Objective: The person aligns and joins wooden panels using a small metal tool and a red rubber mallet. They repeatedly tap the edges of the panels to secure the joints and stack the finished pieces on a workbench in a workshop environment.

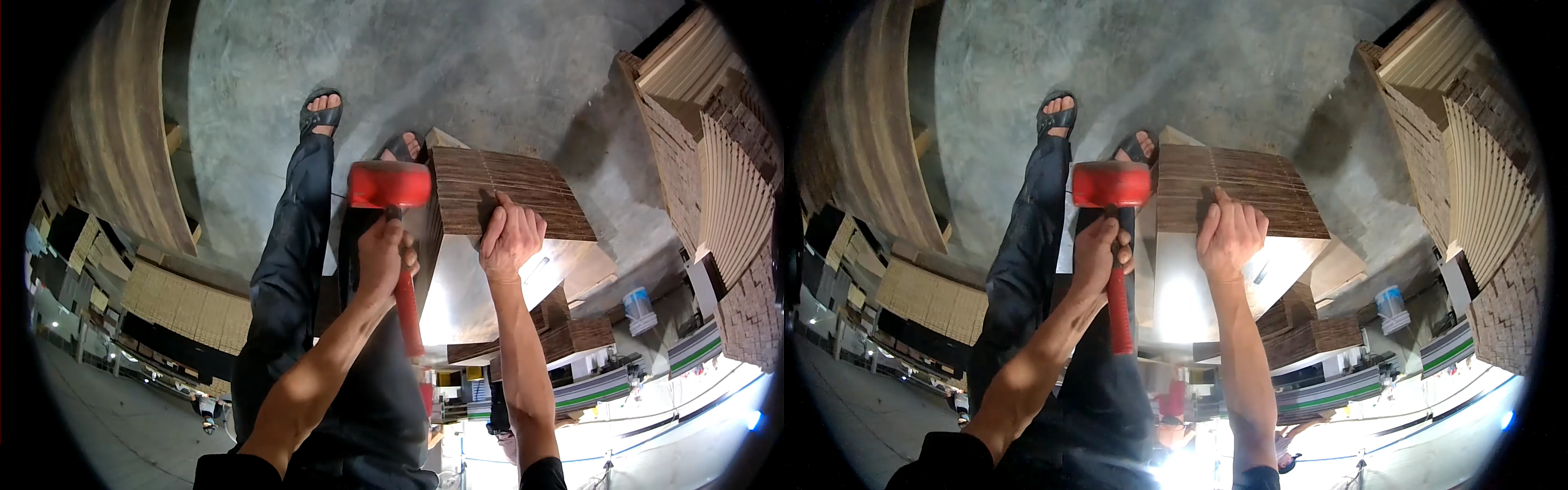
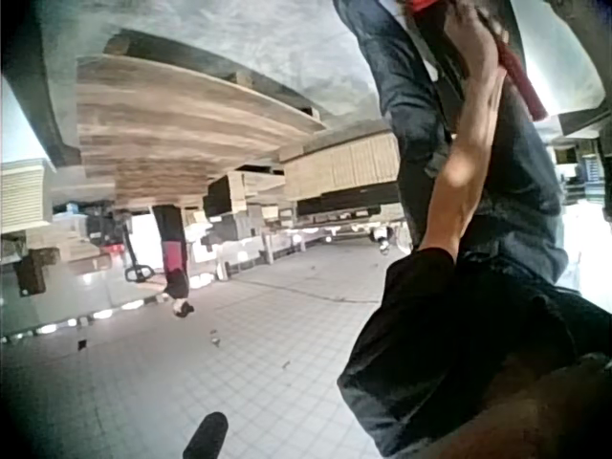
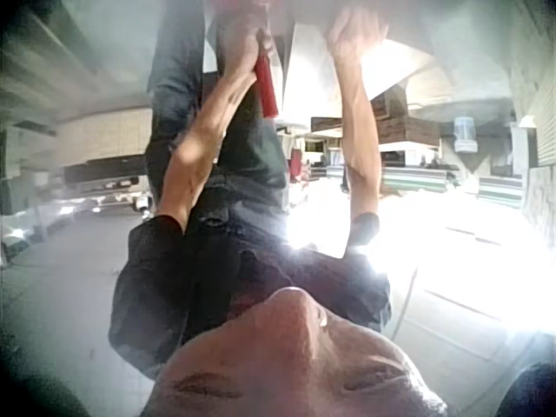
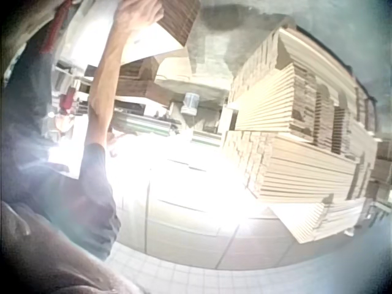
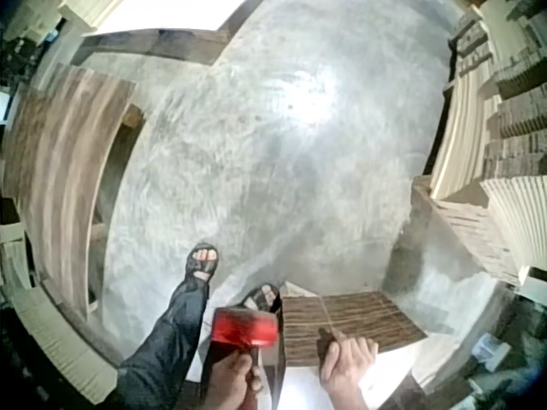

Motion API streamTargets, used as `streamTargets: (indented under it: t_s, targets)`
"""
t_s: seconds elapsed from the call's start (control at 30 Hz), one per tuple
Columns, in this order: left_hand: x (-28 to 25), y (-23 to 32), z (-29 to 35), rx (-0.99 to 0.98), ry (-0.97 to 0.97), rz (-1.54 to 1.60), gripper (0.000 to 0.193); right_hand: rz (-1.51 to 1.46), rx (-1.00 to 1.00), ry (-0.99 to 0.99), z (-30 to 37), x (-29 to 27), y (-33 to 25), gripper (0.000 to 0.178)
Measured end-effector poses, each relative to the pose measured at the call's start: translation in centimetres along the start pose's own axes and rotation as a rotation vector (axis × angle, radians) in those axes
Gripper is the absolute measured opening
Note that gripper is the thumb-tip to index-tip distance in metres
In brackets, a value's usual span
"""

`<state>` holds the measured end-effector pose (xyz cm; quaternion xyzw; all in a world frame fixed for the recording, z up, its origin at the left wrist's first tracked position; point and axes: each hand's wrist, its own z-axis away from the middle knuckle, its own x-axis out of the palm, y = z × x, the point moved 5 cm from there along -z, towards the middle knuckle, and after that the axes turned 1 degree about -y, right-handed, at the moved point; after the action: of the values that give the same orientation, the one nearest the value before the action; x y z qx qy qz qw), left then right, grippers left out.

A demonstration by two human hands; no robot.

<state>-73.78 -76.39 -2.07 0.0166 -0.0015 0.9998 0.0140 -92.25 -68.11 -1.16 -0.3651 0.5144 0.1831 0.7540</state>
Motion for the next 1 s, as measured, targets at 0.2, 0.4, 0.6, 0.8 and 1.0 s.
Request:
streamTargets:
  t_s: [0.2, 0.4, 0.6, 0.8, 1.0]
  targets:
    - [0.4, -0.2, 0.7, 0.033, -0.002, 0.031, 0.011, 0.008, -0.007, 0.014, 0.0, -0.1, 0.0, 0.021]
    - [0.0, -0.5, 0.9, -0.015, -0.088, -0.034, 0.015, 0.021, -0.013, 0.011, -0.1, -0.2, -0.1, 0.024]
    - [0.5, -0.3, 2.0, -0.008, 0.007, 0.035, 0.017, 0.025, -0.015, 0.016, 0.0, -0.1, 0.1, 0.024]
    - [1.0, -1.2, 3.7, 0.006, -0.017, 0.007, 0.017, 0.002, -0.017, 0.030, -0.1, -0.1, -0.1, 0.020]
    - [1.1, -0.4, 3.3, 0.028, -0.001, 0.033, 0.015, 0.004, -0.019, 0.046, 0.0, -0.1, 0.1, 0.021]
